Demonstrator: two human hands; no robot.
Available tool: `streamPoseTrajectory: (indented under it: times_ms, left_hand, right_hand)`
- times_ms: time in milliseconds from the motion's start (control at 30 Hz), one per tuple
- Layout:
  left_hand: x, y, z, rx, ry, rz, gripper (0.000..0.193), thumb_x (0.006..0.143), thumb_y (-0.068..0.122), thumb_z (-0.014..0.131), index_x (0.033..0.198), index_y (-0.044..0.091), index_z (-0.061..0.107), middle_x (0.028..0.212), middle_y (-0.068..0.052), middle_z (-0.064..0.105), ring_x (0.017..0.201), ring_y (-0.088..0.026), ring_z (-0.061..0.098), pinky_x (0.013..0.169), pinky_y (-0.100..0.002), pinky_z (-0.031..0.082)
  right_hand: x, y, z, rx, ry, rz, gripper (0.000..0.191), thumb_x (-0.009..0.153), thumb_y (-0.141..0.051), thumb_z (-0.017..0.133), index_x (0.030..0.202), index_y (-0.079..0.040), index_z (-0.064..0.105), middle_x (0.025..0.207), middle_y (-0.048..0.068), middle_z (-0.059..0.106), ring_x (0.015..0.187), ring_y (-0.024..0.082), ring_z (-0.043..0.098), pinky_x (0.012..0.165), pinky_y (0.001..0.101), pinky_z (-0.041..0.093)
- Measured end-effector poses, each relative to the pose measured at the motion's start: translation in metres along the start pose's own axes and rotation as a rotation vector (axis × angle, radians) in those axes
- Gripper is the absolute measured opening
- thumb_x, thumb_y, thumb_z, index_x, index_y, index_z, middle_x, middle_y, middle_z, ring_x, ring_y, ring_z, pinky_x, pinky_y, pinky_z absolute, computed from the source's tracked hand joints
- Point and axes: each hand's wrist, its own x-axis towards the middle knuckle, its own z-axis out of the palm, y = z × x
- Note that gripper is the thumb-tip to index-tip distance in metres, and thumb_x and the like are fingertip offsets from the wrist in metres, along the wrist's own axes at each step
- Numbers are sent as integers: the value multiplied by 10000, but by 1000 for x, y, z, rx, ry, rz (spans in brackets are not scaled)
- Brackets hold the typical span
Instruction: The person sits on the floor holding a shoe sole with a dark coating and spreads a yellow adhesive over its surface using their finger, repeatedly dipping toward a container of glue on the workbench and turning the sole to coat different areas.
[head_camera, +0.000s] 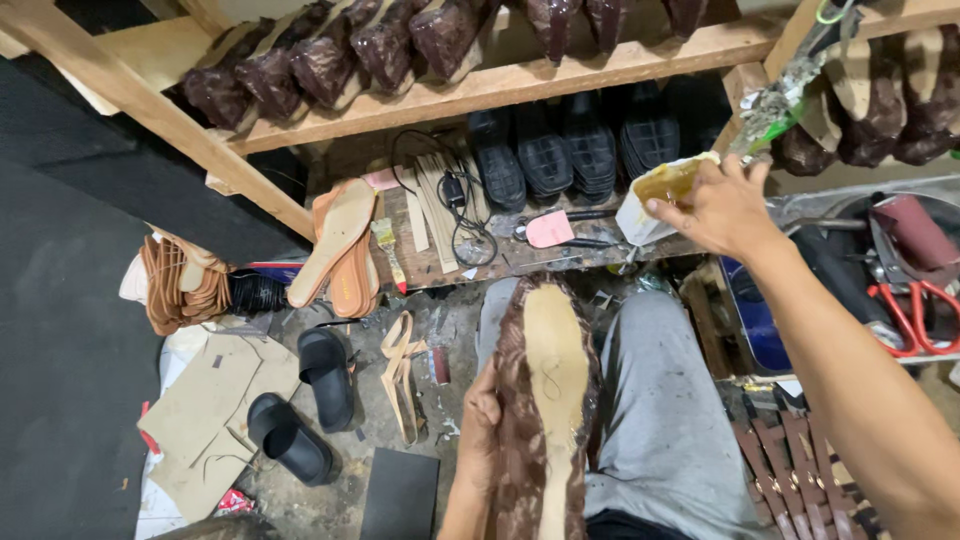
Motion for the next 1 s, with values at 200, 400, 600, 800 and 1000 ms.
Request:
streamPoseTrajectory:
  times_ms: [200,400,600,800,1000]
  left_hand:
    - [-5,11,3,188,138,-90,870,869,307,846,1599,-60,546,1347,-192,688,818,-172,457,724,-333,368]
    - [-6,27,30,258,-56,26,725,813,157,837,1435,-77,547,1468,-157,624,1312,-136,631,1129,-239,479]
    - [-10,44,58,204,-108,-114,736,811,71,834,1466,-101,545,1393,-222,658,1083,-159,661,891,-271,553]
    - [-14,53,72,180,-153,-103,717,837,74,815,1470,-102,527,1406,-201,654,1131,-140,660,929,-254,560]
    - [-19,59,77,179,-118,-187,732,825,46,806,1482,-107,522,1374,-225,660,1110,-170,652,906,-282,543]
  right_hand:
    - [-27,-22,-54,131,190,21,520,1112,-447,547,869,-54,784,1014,114,655,1114,294,493,1035,493,285]
    - [-110,-107,-146,934,417,-146,607,1125,-536,336,1262,-69,700,1248,126,606,1211,256,481,1101,419,367]
    - [-140,-153,-169,847,348,-269,778,1098,-636,188,1394,-46,600,1554,249,427,1469,413,337,1263,561,232]
    - [-153,-159,-172,741,446,-235,796,1079,-658,145,1348,-114,659,1521,234,491,1472,419,315,1246,561,208]
    - [-152,-147,-176,610,584,-183,746,1127,-577,181,1234,-97,742,1322,159,602,1327,344,398,1180,526,295]
